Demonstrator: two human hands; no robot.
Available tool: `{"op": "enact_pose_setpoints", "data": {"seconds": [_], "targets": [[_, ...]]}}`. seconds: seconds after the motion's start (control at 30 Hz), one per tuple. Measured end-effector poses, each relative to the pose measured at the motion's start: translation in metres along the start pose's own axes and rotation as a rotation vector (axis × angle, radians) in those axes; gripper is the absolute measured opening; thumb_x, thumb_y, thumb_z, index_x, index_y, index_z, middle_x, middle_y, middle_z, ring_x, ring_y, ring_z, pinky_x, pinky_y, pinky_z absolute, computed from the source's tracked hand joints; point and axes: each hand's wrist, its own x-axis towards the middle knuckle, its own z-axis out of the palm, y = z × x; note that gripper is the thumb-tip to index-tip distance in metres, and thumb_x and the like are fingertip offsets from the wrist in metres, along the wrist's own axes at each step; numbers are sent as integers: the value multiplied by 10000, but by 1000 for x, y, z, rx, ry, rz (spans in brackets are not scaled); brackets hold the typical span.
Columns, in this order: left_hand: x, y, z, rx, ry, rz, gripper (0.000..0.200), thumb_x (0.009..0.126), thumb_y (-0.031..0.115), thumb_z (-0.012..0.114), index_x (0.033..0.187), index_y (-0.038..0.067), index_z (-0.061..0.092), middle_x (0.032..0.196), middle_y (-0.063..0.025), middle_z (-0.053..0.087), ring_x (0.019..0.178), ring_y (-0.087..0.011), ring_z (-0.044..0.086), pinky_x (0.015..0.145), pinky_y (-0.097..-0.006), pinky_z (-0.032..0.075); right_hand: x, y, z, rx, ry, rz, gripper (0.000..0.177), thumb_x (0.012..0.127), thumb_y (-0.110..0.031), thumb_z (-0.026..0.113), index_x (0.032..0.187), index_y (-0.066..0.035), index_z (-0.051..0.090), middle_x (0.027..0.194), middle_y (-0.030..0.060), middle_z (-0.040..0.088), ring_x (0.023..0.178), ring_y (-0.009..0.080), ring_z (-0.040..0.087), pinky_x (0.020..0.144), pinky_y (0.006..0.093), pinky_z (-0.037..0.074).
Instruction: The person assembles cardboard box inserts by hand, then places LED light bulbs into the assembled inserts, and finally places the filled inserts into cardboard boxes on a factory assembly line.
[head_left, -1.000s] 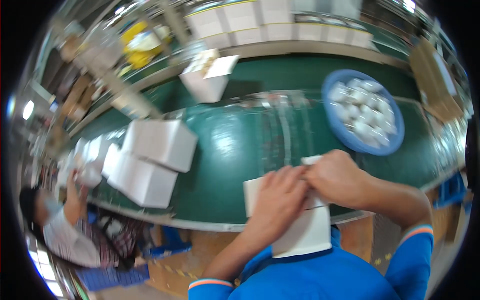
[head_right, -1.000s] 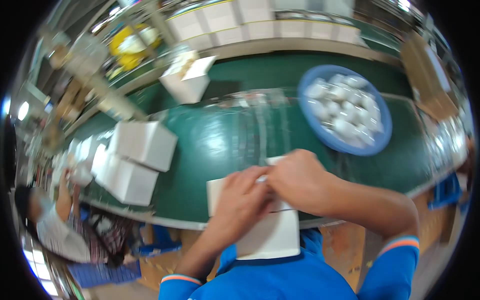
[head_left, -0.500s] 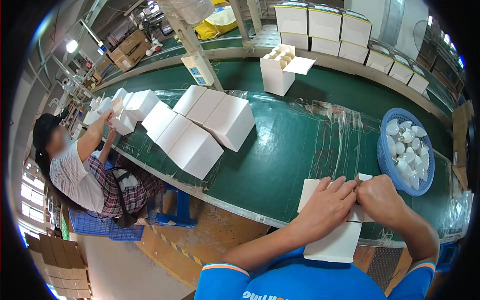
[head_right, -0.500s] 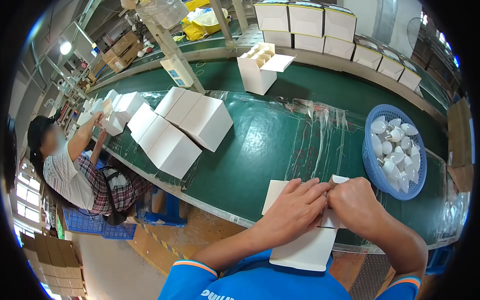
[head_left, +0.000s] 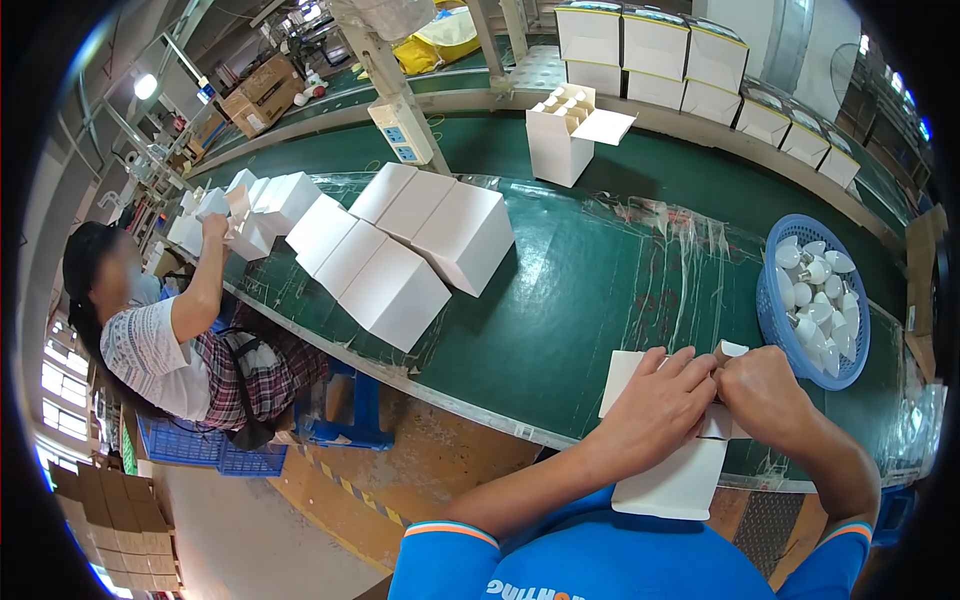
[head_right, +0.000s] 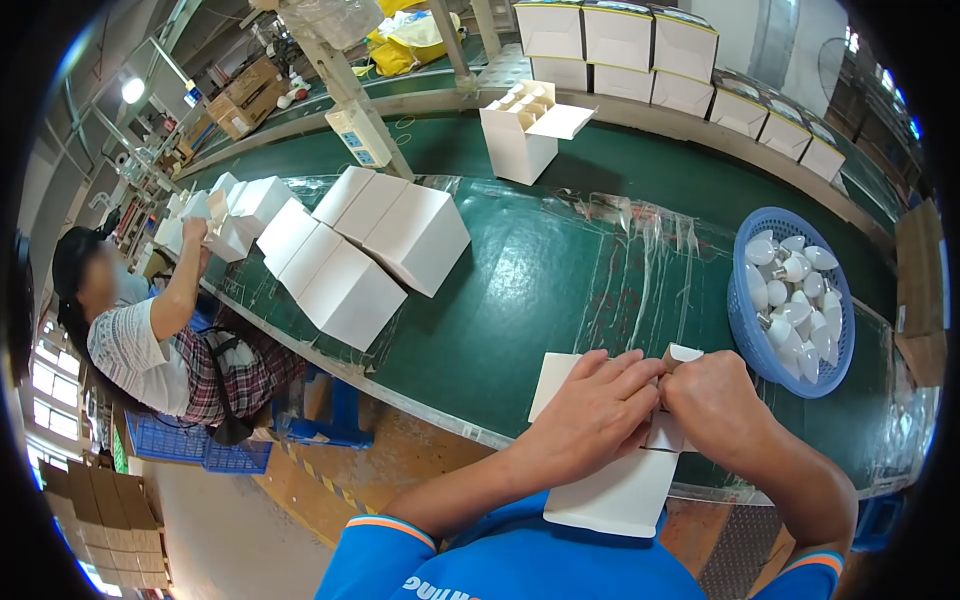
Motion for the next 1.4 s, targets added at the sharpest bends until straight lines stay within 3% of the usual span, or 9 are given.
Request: {"op": "enact_pose_setpoints", "data": {"seconds": [0.4,0.5,0.67,0.7,0.93,1.03,1.33,1.4], "targets": [[-1,1,-1,-15,46,8,337,748,141,674,1040,21,554,1292,-126,509,1215,-302,489,1002,-465,357,1,-6,-1,-23,-31,22,91,674,-127,650,722,-55,677,660,94,654,622,233,672,539,355,498],[-2,-1,-3,-33,36,14,339,739,144,683,1030,26,558,1299,-126,510,1215,-298,491,998,-462,357,-2,-8,-4,-73,30,-52,82,682,-129,643,723,-72,685,658,83,658,615,227,674,529,353,498],[2,4,-7,9,10,-19,275,691,129,740,920,89,593,1237,-76,575,1147,-252,553,951,-463,391,-5,-10,-2,-31,30,-12,86,706,-154,633,690,-93,691,707,87,683,635,211,679,512,352,496],[2,4,-8,8,-59,-23,304,739,160,698,988,53,560,1284,-104,550,1210,-291,516,993,-487,366,-4,-10,-3,0,-3,8,89,704,-151,632,702,-83,690,700,95,681,660,225,686,512,361,504],[4,6,-8,56,-76,-52,359,704,107,749,1020,49,588,1276,-75,560,1196,-272,548,987,-482,369,4,-8,0,121,-15,45,93,712,-152,639,714,-79,697,693,104,678,676,245,689,523,379,517],[5,8,-6,69,-34,-45,304,666,88,756,938,63,623,1231,-82,584,1094,-257,571,971,-449,372,0,-7,5,112,12,17,75,724,-183,660,695,-126,700,710,63,678,707,226,685,549,347,499],[7,8,-8,60,-47,-43,327,660,80,752,957,62,617,1230,-79,581,1080,-247,574,962,-435,369,-8,-3,-1,128,49,-64,83,706,-146,652,706,-76,697,718,91,680,724,250,690,578,353,528],[6,9,-7,66,-44,-61,319,658,75,755,945,67,617,1233,-79,579,1078,-249,574,959,-437,372,-12,-3,-12,119,129,-114,89,691,-104,628,724,-30,663,668,113,659,658,248,676,525,349,521]]}}
